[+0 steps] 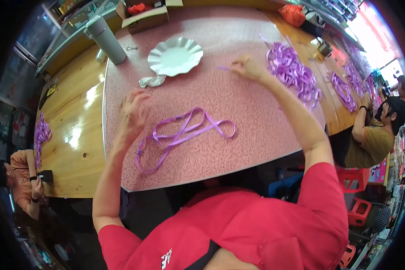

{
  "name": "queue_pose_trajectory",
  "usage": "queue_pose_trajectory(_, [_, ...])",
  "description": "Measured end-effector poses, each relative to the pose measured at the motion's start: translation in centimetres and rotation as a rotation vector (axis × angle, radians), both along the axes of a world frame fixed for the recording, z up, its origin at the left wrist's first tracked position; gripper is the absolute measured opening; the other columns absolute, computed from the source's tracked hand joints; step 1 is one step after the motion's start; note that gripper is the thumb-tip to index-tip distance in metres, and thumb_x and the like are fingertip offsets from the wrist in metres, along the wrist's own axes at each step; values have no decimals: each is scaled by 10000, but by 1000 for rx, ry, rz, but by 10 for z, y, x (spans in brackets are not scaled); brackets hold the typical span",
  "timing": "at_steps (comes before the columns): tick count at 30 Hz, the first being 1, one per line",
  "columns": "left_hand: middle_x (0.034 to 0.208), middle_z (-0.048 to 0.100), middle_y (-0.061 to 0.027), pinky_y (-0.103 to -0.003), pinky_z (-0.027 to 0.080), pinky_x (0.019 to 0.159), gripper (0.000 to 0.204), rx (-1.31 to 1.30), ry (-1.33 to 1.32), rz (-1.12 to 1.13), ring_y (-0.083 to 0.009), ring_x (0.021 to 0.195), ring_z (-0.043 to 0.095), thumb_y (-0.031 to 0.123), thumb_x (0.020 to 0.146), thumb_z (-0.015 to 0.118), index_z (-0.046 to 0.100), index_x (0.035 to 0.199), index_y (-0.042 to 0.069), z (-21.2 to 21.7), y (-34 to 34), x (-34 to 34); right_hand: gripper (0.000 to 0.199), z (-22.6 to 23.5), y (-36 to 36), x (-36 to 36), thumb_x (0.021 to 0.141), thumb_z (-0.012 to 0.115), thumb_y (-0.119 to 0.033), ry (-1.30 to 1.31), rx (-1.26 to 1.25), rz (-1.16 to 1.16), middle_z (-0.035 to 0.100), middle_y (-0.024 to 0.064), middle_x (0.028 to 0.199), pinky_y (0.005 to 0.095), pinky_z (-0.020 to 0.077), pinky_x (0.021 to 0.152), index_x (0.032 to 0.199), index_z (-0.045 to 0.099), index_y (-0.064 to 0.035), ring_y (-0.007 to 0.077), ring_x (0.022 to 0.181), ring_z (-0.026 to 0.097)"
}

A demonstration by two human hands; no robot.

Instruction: Tying purple ribbons into decorative bows or knots on a workbench.

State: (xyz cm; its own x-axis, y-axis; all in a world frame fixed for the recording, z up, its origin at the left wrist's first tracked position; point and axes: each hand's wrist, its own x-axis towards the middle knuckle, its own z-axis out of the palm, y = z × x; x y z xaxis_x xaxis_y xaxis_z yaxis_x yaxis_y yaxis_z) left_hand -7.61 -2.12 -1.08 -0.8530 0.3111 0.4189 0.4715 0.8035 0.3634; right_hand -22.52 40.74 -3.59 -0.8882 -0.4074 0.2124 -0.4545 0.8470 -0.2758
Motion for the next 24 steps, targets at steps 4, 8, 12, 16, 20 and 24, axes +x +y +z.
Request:
queue_pose_trajectory(4, [1297, 558, -141, -449, 343, 1102, 292, 38, 42, -38, -323, 1275, 488, 115, 856, 703, 625, 1132, 57, 4, 22, 19, 191, -14, -41, 30, 862, 689, -262, 214, 11, -90, 679, 144, 952, 431, 501, 890, 923, 734, -87, 316, 1023, 622])
queue_pose_trajectory(8, [1279, 567, -151, -447, 361, 1088, 272, 57, 64, -141, -321, 1275, 495, 104, 876, 686, 625, 1137, 58, 20, 47, 23, 200, -15, -54, 36, 837, 671, -223, 259, -63, -122, 661, 146, 987, 463, 498, 894, 913, 701, -40, 340, 1011, 609])
queue_pose_trajectory(12, [1281, 566, -158, -431, 407, 1055, 277, 156, -62, -266, -339, 1246, 524, 93, 890, 671, 613, 1156, 44, 18, 67, 11, 162, 1, -67, 40, 844, 673, -183, 105, -164, 2, 676, 155, 909, 428, 530, 824, 877, 683, -25, 300, 894, 659])
queue_pose_trajectory(16, [1326, 557, -173, -418, 435, 1039, 404, 358, -20, -325, -352, 1238, 541, 122, 915, 661, 566, 1302, 54, 25, 108, -3, 162, 49, -80, 68, 870, 659, -158, -453, -499, 66, 689, 141, 876, 350, 543, 767, 887, 674, 2, 196, 850, 674])
queue_pose_trajectory(20, [1348, 558, -187, -421, 437, 1038, 491, 429, -63, -325, -349, 1255, 537, 158, 940, 654, 523, 1406, 78, 24, 132, -10, 138, 67, -80, 88, 921, 642, -122, -281, -450, 238, 598, 2, 770, 256, 472, 644, 912, 610, 12, 79, 704, 536])
queue_pose_trajectory(24, [979, 720, -110, -320, 537, 825, 291, 679, -394, -301, -196, 936, 683, 159, 940, 681, 663, 1189, 11, 18, 134, -1, 129, 85, -83, 114, 919, 644, -119, -307, -434, 287, 581, -5, 777, 252, 462, 644, 919, 608, 5, 70, 721, 529])
